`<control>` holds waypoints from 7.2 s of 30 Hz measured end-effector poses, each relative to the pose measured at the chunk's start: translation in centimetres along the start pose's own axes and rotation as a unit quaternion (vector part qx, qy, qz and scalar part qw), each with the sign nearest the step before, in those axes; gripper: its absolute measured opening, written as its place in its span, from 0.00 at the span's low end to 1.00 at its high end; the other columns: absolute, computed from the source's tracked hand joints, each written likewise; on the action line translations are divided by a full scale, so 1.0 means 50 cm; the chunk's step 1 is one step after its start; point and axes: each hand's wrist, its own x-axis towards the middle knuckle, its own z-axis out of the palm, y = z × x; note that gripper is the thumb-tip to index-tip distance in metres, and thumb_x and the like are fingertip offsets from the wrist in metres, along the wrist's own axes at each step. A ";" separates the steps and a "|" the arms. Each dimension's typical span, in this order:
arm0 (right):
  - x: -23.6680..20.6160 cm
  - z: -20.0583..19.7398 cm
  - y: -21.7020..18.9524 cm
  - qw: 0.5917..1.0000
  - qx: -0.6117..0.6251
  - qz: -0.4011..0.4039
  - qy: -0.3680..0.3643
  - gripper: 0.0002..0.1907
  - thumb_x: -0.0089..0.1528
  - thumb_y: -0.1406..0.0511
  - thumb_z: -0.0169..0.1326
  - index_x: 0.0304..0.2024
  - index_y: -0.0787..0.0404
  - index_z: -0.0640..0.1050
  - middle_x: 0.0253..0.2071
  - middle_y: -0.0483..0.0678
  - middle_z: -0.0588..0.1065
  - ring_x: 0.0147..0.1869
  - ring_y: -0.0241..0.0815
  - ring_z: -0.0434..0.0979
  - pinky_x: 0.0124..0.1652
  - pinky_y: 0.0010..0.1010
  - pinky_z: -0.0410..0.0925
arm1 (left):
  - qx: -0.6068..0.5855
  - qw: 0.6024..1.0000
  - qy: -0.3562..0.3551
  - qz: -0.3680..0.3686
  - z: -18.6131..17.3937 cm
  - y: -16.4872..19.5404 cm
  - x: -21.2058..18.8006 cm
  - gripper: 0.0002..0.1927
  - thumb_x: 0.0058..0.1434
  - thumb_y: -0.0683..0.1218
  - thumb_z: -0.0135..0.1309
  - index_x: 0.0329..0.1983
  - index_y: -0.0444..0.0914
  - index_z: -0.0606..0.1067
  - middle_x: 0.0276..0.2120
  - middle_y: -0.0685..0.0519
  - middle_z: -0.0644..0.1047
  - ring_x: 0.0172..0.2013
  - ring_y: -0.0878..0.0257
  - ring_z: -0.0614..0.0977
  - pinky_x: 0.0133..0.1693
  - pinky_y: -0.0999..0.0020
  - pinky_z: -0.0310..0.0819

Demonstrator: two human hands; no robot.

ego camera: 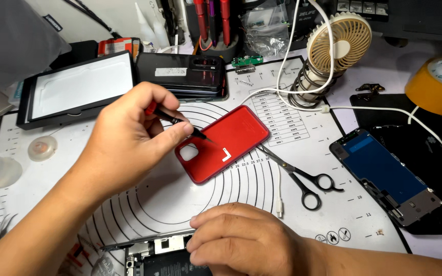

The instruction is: The person repairs an iPhone on a workbench. They use a screwdriver to unscrew and pry inside the opened phone body, manipulate the battery and internal components, then power the phone on, dial numbers on the keypad to test it, press the side buttons, and continue working on the device with the screwdriver.

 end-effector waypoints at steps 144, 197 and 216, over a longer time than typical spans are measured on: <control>0.016 0.021 0.010 0.986 0.085 0.135 0.043 0.07 0.63 0.74 0.60 0.43 0.65 0.78 0.46 0.52 0.82 0.51 0.44 0.87 0.60 0.40 0.75 | 0.142 0.987 0.063 -0.040 -0.040 0.020 -0.266 0.13 0.58 0.48 0.68 0.28 0.39 0.75 0.16 0.60 0.74 0.13 0.78 0.76 0.12 0.83 0.65; 0.016 0.016 -0.007 0.984 0.079 0.156 0.042 0.06 0.62 0.72 0.62 0.40 0.64 0.78 0.50 0.53 0.79 0.53 0.40 0.83 0.52 0.27 0.77 | 0.021 0.969 0.201 -0.142 -0.033 0.072 -0.269 0.12 0.56 0.42 0.68 0.34 0.33 0.76 0.23 0.50 0.81 0.24 0.68 0.85 0.25 0.78 0.81; 0.015 0.015 -0.006 0.981 0.089 0.166 0.044 0.06 0.62 0.71 0.62 0.41 0.65 0.79 0.50 0.54 0.79 0.53 0.39 0.84 0.51 0.27 0.78 | 0.035 0.968 0.208 -0.136 -0.034 0.080 -0.266 0.12 0.56 0.40 0.69 0.34 0.32 0.76 0.24 0.50 0.81 0.26 0.67 0.85 0.27 0.76 0.81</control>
